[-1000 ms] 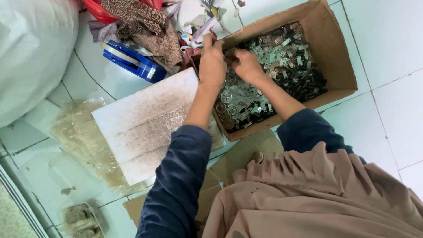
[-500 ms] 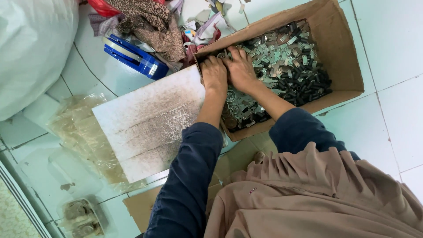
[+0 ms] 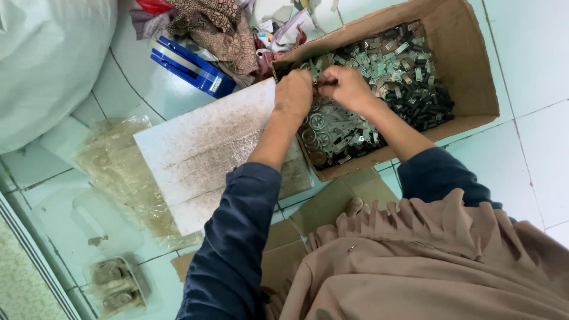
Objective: The person wipes their hands with a cloth, then picks up small metal discs from a cardboard box and arranges them onto a white template board, occasionally placing them into plastic bags.
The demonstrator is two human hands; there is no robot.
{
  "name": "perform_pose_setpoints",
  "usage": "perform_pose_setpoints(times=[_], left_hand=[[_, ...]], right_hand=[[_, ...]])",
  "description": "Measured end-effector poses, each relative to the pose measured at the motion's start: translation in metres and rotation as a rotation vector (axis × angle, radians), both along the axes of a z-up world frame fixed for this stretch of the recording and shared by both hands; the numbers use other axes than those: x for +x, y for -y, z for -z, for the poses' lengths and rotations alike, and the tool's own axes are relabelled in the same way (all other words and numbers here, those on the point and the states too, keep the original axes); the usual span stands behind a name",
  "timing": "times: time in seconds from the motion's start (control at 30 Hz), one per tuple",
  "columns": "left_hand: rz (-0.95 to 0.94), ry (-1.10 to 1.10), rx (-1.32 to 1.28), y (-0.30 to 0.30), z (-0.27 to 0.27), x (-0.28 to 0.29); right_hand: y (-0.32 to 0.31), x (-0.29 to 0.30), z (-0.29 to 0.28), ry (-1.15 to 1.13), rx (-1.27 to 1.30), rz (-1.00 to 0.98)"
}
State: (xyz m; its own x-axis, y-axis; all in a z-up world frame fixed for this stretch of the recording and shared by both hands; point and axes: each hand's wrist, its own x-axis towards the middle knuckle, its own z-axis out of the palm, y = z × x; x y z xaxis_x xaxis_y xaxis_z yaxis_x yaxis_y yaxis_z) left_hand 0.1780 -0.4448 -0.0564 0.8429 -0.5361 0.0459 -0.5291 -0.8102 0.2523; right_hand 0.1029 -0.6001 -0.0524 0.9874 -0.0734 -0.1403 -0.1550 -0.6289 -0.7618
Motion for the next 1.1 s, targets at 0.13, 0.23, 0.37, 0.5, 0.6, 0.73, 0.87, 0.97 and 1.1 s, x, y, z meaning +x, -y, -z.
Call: perform_pose_setpoints(times=[0.13,0.23,0.37,0.5,0.6,0.73,0.87,0.97,1.1], left_hand=[[0.007,-0.331,-0.15,-0.019,-0.034,0.01],[0.042,-0.448,-0.202,-0.04,-0.069,0.008],[0.039,-0.639,-0.327,-0.076,-0.114,0.008],[-0.083,-0.664,-0.352,-0.125,-0.162,0.004],[-0.14,-0.693,-0.459,-0.17,-0.172,0.002],[-0.274,-0.765,-0.493,-0.222,-0.159,-0.011],[-0.348,-0.713,-0.486,-0.263,-0.116,-0.015],[-0.373,-0.623,-0.402,-0.27,-0.064,-0.003],[-0.331,-0.527,-0.337,-0.269,-0.034,0.009]], right_hand=[[0.002,-0.003,-0.031,-0.11,-0.016,-0.086],[-0.002,-0.002,-0.056,-0.106,-0.02,-0.128],[-0.04,-0.001,-0.124,-0.15,0.426,-0.095],[-0.079,0.016,-0.148,-0.328,0.637,-0.143],[-0.119,0.023,-0.152,-0.347,0.779,-0.162],[-0.172,0.033,-0.123,-0.216,0.677,-0.232],[-0.212,0.045,-0.092,-0.161,0.488,-0.252],[-0.218,0.061,-0.047,-0.08,0.209,-0.28],[-0.219,0.069,-0.039,-0.064,0.019,-0.242]])
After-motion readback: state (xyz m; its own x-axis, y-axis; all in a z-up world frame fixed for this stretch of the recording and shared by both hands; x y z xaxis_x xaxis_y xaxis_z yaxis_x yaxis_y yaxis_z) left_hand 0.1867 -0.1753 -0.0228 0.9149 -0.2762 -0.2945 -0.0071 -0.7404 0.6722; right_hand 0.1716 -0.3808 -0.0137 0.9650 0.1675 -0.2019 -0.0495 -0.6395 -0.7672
